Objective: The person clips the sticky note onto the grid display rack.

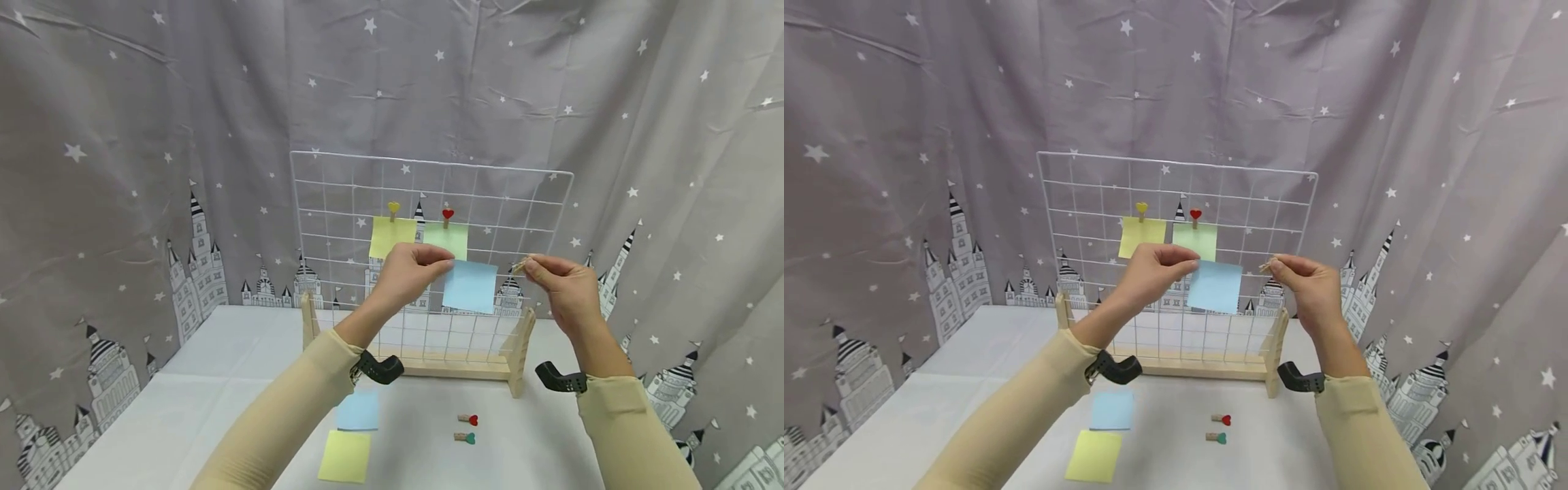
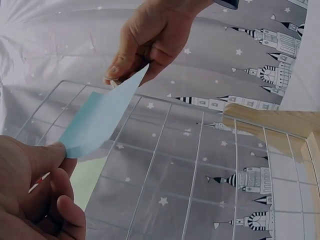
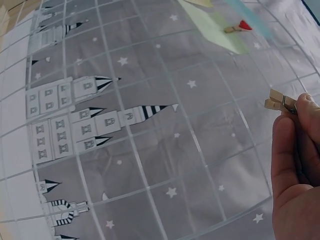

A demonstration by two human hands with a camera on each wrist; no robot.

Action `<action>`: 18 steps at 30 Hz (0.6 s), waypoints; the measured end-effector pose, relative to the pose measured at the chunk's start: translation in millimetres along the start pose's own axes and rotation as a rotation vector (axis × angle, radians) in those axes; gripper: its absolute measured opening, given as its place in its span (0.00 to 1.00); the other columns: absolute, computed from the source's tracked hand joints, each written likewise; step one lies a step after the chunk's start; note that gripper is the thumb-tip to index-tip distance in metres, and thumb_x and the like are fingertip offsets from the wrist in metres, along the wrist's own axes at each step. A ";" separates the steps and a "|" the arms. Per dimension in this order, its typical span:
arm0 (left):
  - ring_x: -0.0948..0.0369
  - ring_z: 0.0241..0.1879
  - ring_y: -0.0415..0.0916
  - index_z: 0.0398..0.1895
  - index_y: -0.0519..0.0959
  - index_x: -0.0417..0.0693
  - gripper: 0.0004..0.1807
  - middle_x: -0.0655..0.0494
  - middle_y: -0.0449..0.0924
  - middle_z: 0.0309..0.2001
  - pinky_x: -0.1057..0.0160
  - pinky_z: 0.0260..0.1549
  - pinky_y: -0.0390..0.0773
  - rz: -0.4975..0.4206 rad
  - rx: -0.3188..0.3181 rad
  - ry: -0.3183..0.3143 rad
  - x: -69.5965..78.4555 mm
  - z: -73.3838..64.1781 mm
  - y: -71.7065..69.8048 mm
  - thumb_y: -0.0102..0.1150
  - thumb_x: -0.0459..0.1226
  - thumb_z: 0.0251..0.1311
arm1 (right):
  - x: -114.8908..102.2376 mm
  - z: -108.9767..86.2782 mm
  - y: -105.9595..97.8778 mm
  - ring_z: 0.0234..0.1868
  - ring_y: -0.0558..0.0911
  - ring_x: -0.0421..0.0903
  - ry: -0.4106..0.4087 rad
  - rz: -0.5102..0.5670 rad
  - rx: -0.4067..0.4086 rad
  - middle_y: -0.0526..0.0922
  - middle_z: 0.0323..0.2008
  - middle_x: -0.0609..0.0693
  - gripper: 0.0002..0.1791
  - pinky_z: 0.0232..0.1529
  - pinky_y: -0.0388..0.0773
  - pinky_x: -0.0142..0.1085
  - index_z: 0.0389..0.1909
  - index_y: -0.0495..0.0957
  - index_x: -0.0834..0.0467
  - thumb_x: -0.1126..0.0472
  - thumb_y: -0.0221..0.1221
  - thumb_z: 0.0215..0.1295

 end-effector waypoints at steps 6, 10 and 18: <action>0.63 0.41 0.83 0.43 0.90 0.56 0.07 0.61 0.89 0.42 0.66 0.37 0.80 0.013 0.017 -0.009 10.7 13.0 9.9 0.69 0.43 0.66 | -11.8 11.0 5.5 0.37 0.89 0.38 -0.006 0.046 -0.015 0.91 0.34 0.46 0.07 0.46 0.85 0.28 0.39 0.90 0.61 0.72 0.68 0.63; 0.64 0.42 0.84 0.43 0.90 0.56 0.07 0.61 0.89 0.42 0.65 0.38 0.81 0.042 0.039 -0.016 14.4 19.5 15.4 0.69 0.43 0.65 | -18.2 16.9 8.7 0.36 0.89 0.39 -0.007 0.056 -0.011 0.91 0.35 0.46 0.07 0.46 0.85 0.28 0.40 0.90 0.61 0.72 0.68 0.62; 0.63 0.42 0.83 0.40 0.91 0.56 0.05 0.60 0.90 0.43 0.63 0.39 0.82 0.012 0.114 -0.053 20.6 31.0 23.3 0.70 0.43 0.65 | -29.3 26.3 13.2 0.35 0.90 0.39 -0.028 0.092 -0.023 0.92 0.33 0.48 0.07 0.45 0.85 0.28 0.38 0.90 0.62 0.73 0.68 0.62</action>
Point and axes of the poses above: each hand's wrist, its own z-axis towards the middle knuckle, its own y-axis out of the palm, x = y × z, the point moved 6 cm from there along z, towards the middle knuckle
